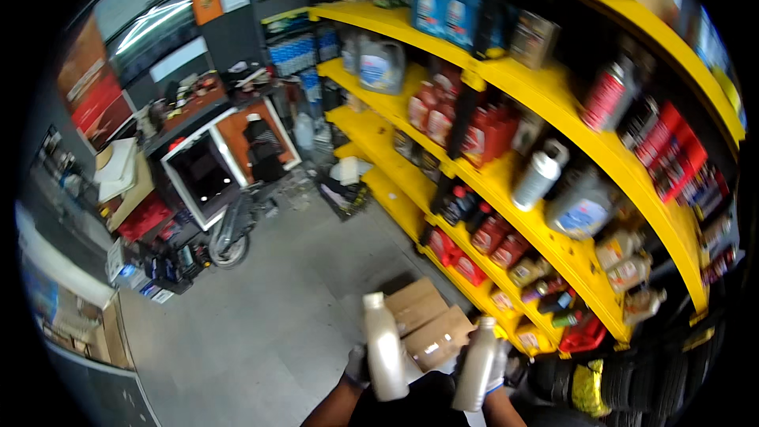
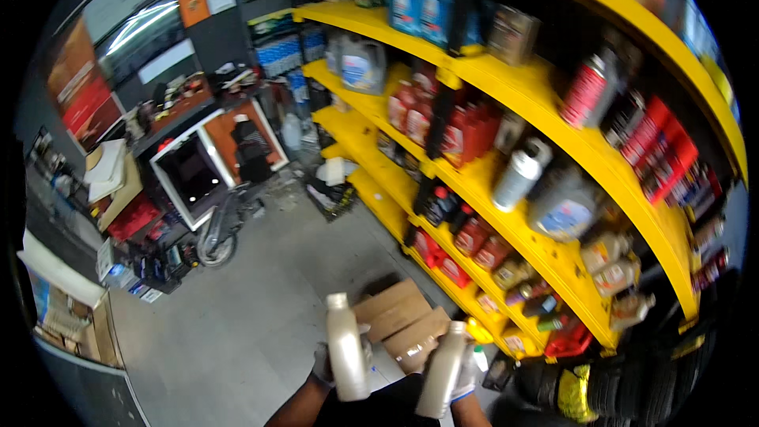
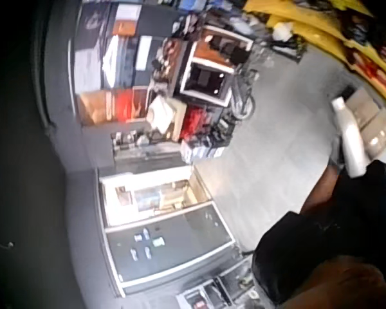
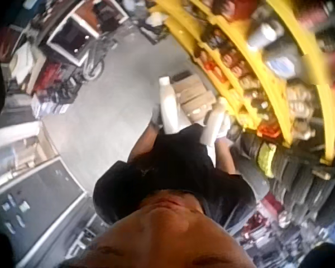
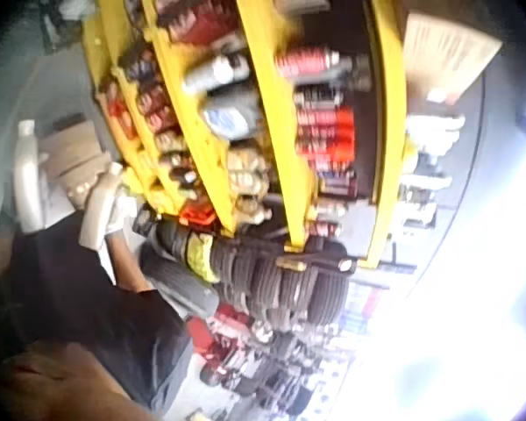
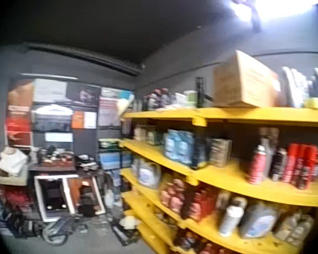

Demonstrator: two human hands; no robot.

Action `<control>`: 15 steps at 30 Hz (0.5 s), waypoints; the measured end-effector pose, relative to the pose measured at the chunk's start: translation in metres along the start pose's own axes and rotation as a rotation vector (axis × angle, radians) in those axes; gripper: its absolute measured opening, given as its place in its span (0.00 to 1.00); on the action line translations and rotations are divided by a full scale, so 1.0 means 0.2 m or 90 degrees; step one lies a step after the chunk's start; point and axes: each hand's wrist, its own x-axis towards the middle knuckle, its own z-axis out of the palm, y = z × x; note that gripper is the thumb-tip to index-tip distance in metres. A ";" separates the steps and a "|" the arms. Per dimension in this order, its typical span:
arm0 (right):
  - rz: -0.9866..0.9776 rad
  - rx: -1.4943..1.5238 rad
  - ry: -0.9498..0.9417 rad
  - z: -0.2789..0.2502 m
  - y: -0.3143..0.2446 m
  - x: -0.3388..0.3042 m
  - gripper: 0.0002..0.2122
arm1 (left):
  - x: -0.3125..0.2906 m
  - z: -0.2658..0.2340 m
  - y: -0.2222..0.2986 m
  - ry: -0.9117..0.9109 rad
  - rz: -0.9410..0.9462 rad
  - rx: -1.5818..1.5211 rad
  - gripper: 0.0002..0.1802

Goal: The person walks through a garage, picks up bottles of motor oil from a shelf, and places them back. They then sit on the floor, open a cardboard box, and transfer multiple small cans from the box onto a yellow shelf.

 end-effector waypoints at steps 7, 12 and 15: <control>0.463 -0.070 -0.186 0.77 1.11 0.74 0.44 | -0.49 0.02 0.86 0.134 0.074 -0.154 0.68; 0.591 -0.281 -0.096 0.98 1.62 1.29 0.39 | -0.31 -0.22 1.42 0.228 0.066 -0.028 0.69; 0.603 -0.275 -0.124 1.00 1.79 1.67 0.38 | -0.11 -0.34 1.78 0.258 0.053 0.036 0.69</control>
